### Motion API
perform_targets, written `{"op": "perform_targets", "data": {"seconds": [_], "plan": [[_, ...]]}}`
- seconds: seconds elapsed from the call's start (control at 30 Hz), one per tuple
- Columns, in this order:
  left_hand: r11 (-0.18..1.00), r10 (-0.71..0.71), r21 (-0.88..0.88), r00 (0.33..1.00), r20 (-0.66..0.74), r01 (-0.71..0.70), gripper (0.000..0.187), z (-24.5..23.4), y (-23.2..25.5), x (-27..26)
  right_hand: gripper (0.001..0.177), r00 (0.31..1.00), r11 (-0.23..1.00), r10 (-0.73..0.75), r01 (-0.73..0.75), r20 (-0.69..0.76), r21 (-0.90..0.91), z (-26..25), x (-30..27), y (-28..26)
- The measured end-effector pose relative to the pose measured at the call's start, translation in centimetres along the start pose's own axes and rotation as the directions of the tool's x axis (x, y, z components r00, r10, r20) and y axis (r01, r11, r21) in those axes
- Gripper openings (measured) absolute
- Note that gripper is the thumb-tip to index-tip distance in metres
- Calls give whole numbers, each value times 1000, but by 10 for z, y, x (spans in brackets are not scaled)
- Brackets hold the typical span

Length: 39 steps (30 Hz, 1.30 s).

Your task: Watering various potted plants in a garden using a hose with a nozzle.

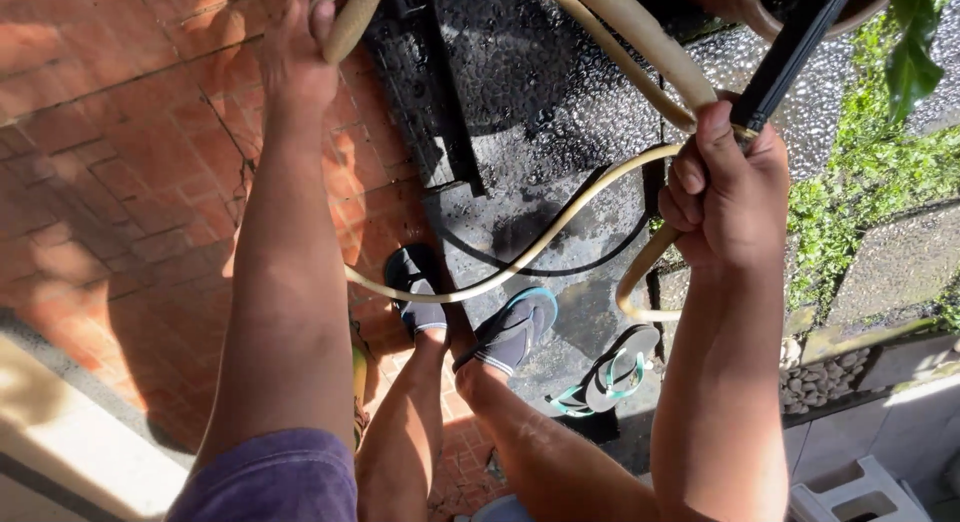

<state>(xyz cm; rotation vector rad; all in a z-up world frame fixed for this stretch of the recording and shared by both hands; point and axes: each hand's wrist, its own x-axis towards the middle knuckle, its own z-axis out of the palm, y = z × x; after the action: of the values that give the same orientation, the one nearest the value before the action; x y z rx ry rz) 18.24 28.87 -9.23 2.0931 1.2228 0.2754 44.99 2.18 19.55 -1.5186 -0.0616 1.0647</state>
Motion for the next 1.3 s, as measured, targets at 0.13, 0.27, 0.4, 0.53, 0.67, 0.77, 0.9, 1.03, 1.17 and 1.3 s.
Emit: {"op": "perform_targets", "data": {"seconds": [0.13,0.27,0.4,0.53,0.67,0.77,0.9,1.03,1.17,1.3], "plan": [[913,-325,205,932,-161,354,52,-47,-70,-120,38,1000,999,-7,9,27,-43,7,-16,-6],[749,-597,53,707,-380,661,74,-143,-108,-280,33,1000,1000,0,0,11,5,15,-39,-26],[585,-802,-471,558,-213,661,59,-213,-34,-388,55,997,998,-49,47,-53,-42,16,-65,-44],[536,-783,-565,619,-55,628,32,-259,130,-403,65,994,998,-56,53,-89,-36,16,-107,-84],[246,-852,-734,502,147,633,23,-302,206,-436,37,984,991,18,6,-178,135,0,-154,-132],[111,-931,-778,338,135,618,23,-344,233,-452,33,985,983,-8,39,-170,179,-25,-188,-163],[6,-990,-749,109,88,663,59,-384,282,-459,38,983,963,-43,88,-177,255,-78,-222,-200],[60,-982,-755,173,71,653,60,-381,354,-460,40,981,912,-94,153,-171,379,-139,-258,-246],[50,-967,-796,227,111,603,34,-362,472,-448,41,997,875,0,36,-74,483,-209,-286,-299],[-12,-684,-888,644,343,459,8,-327,448,-432,24,998,936,-52,58,-28,347,-255,-324,-381]]}}
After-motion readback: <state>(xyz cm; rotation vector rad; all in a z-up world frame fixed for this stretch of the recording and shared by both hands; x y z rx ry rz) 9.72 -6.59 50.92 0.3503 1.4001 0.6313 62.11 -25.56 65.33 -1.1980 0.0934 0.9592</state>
